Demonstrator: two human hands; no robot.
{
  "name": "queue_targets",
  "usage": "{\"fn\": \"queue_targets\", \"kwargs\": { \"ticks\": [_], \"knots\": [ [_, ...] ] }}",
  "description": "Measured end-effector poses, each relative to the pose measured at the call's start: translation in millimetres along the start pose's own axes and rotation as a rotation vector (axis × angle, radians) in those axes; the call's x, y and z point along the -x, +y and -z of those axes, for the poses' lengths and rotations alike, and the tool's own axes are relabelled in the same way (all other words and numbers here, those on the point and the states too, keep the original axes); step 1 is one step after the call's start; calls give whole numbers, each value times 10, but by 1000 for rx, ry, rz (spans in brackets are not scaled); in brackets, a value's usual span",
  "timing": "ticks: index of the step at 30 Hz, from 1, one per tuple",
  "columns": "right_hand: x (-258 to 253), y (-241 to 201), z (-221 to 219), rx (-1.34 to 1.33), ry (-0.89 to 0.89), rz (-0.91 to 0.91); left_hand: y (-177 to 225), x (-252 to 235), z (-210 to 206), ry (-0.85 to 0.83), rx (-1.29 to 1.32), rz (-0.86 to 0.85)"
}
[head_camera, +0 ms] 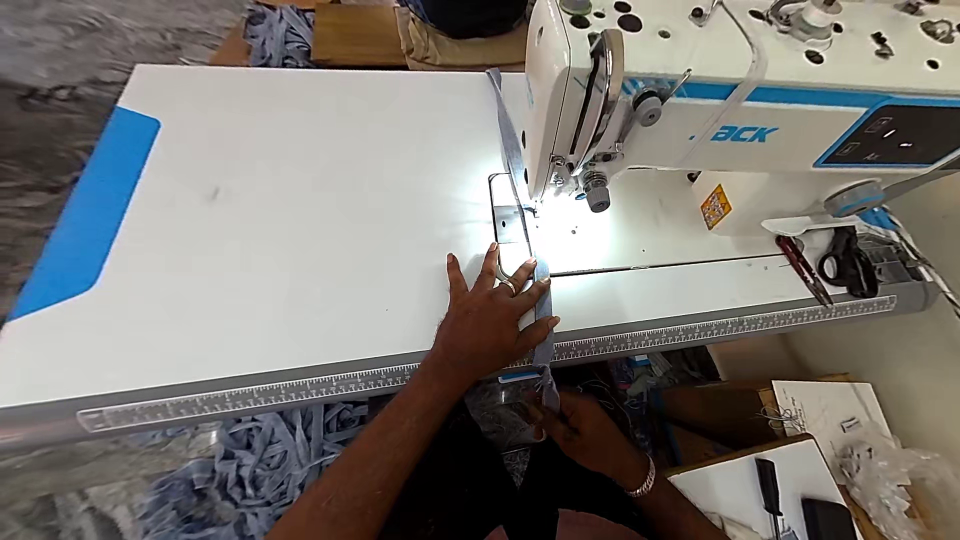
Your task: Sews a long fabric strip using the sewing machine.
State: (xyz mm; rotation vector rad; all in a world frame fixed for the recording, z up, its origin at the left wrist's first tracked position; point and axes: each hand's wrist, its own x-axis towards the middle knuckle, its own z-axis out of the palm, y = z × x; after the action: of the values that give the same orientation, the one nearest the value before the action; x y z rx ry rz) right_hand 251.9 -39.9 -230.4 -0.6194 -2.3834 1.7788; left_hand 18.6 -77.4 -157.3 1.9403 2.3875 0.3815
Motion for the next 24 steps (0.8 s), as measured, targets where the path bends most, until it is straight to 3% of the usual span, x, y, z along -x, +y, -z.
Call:
{"fn": "queue_targets", "kwargs": {
  "ticks": [4, 7, 12, 21, 24],
  "knots": [
    [137, -334, 64, 599, 236, 107, -15, 9, 7, -1, 19, -5],
    [313, -555, 96, 812, 200, 106, -4, -15, 23, 9, 37, 3],
    [541, -612, 60, 904, 123, 71, 29, -140, 94, -39, 0, 77],
    [483, -338, 115, 923, 171, 10, -89, -522, 49, -43, -38, 191],
    [470, -322, 216, 851, 45, -66, -88, -517, 42, -23, -28, 191]
  ]
}}
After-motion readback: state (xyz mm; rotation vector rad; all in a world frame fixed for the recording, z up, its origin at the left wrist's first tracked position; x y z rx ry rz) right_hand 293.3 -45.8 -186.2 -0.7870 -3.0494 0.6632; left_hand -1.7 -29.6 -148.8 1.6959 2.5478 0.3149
